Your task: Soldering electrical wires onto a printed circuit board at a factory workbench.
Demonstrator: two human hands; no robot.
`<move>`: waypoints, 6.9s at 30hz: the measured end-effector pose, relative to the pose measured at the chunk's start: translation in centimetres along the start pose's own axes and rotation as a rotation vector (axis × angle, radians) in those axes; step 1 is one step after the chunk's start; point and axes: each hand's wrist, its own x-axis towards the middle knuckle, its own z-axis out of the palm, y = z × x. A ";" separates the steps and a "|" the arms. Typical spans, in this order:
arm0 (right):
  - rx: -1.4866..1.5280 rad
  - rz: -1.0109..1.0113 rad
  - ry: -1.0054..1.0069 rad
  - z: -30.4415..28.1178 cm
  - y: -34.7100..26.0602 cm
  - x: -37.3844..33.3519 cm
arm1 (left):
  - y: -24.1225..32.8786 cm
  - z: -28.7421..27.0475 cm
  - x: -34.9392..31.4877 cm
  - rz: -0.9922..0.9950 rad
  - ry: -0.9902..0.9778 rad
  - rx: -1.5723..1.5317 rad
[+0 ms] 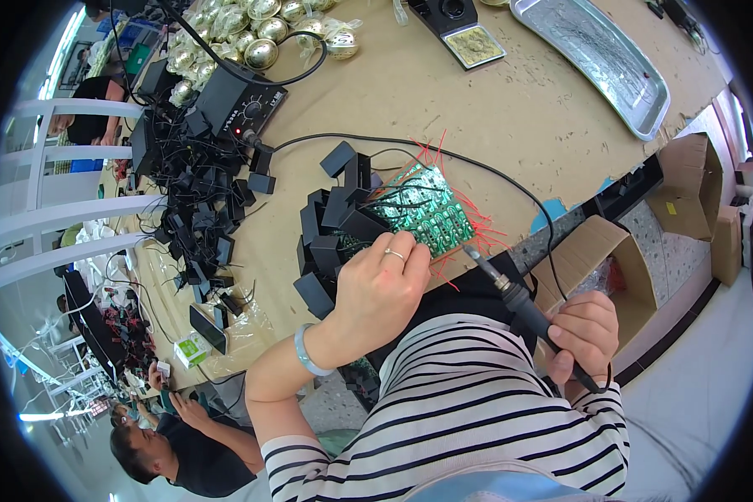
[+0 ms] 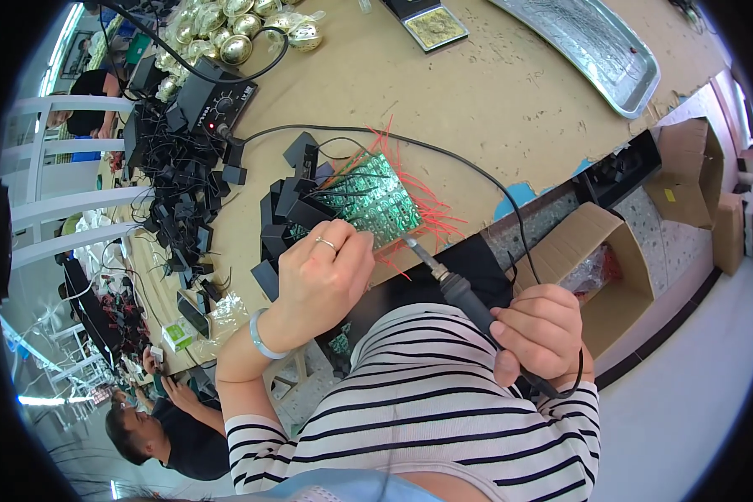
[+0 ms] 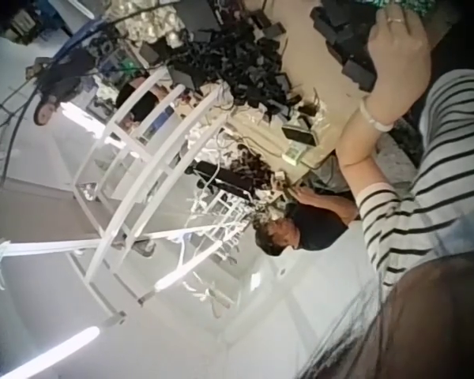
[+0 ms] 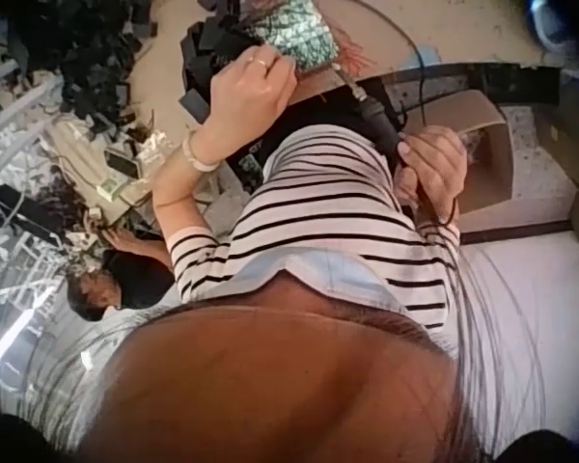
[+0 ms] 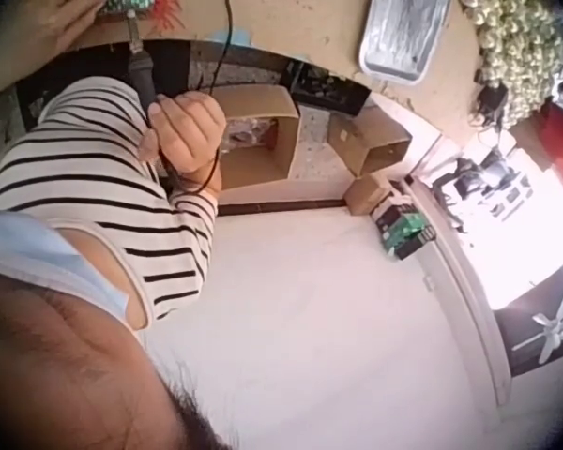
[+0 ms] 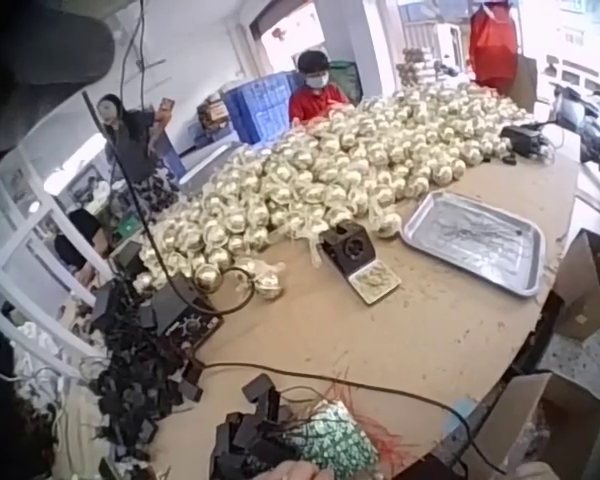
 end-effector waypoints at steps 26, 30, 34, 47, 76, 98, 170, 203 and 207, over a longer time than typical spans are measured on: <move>0.080 -0.133 -0.083 1.4 1.5 0.7 | 1.3 0.5 -0.2 -0.061 0.074 0.082; 0.069 -0.171 -0.109 1.7 1.7 1.0 | 1.4 0.7 -0.3 -0.064 0.082 0.099; 0.046 -0.225 -0.101 1.9 1.7 1.3 | 1.5 0.6 -0.3 -0.071 0.070 0.114; -0.116 -0.644 -0.263 1.3 2.1 2.1 | 1.5 0.8 -0.3 -0.107 0.081 0.073; -0.196 0.087 0.113 0.1 -0.7 -0.7 | -2.3 -5.0 0.4 -0.342 0.353 -0.029; -0.182 0.133 0.113 1.1 -0.4 1.1 | -21.7 0.3 -2.9 -0.612 0.723 -0.214; -0.053 0.047 0.076 0.5 1.0 0.6 | -2.0 -1.5 4.4 -0.113 -0.178 -0.058; 0.062 -0.050 -0.056 0.7 1.8 0.2 | -1.2 -0.8 2.6 0.043 -0.059 -0.147; 0.053 -0.086 -0.068 0.8 1.9 0.3 | -1.2 -0.7 2.7 0.034 -0.064 -0.141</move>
